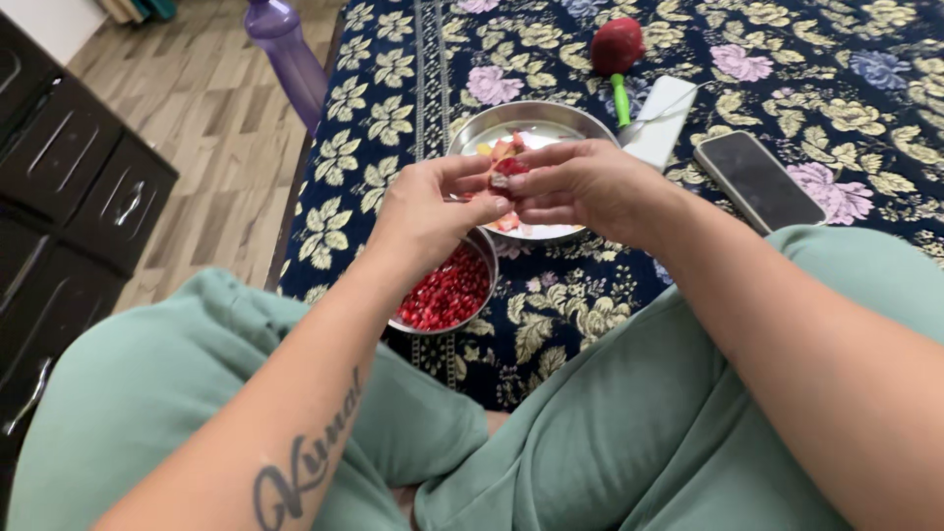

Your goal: The person sits and separates pomegranate arils from the membrane by hand, placing the seeds into a small metal bowl and the discarded membrane into a larger metal plate. The person continues this process for several pieces until the bowl is partially filled.

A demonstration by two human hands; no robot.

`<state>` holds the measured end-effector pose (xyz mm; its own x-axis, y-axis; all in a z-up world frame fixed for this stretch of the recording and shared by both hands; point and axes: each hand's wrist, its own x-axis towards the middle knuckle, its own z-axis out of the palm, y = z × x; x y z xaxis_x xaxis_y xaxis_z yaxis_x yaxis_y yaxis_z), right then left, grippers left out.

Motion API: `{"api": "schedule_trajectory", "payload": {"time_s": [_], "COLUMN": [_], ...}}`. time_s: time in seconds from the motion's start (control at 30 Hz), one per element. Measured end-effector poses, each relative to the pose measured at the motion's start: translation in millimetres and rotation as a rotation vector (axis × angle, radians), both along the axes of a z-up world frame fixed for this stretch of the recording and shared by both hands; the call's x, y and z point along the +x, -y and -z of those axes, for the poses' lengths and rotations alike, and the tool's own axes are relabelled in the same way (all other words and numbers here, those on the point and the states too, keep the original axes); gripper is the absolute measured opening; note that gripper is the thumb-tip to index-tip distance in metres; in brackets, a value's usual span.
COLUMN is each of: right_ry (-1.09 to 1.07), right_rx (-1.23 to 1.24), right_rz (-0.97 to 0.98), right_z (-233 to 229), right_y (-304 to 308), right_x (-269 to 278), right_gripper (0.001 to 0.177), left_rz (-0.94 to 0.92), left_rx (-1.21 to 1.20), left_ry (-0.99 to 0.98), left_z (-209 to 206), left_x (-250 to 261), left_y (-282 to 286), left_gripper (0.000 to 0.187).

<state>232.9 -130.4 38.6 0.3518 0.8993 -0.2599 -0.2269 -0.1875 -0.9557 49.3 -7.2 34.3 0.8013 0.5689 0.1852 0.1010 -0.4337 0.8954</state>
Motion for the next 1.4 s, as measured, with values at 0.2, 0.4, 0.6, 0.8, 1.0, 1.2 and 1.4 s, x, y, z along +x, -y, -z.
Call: {"api": "schedule_trajectory", "payload": {"time_s": [0.2,0.4,0.6,0.8,1.0,1.2,1.4], "right_ry": [0.08,0.101,0.003,-0.09,-0.012,0.222,0.07], "right_rx": [-0.074,-0.108,-0.095,-0.037,-0.016,-0.022,0.091], "right_rz": [-0.125,-0.19,-0.176,-0.152,-0.123,-0.062,-0.092], "right_z": [5.9,19.5,34.4,40.9,29.0,29.0,41.4], "right_y": [-8.1,-12.6,-24.5,-30.9,-32.8,-30.7,-35.5], "right_x": [-47.2,-64.2,-68.5,-74.0,-79.1,-86.2,-84.0], "right_gripper": [0.037,0.033,0.032,0.032,0.034,0.027,0.026], "left_rz": [0.008,0.007,-0.061,-0.151,-0.195,-0.189,-0.248], "left_rx": [-0.417,-0.561,-0.596,-0.62,-0.576,-0.499,-0.478], "left_ry": [-0.068,-0.07,-0.028,-0.028,-0.027,-0.015,-0.029], "left_z": [4.3,20.7,36.9,37.4,36.1,36.4,36.3], "left_x": [-42.0,-61.7,-64.5,-66.6,-68.7,-69.6,-69.3], "left_y": [-6.0,-10.4,-15.9,-20.2,-21.7,-20.4,-18.7], "left_gripper": [0.043,0.037,0.036,0.038,0.037,0.037,0.035]}}
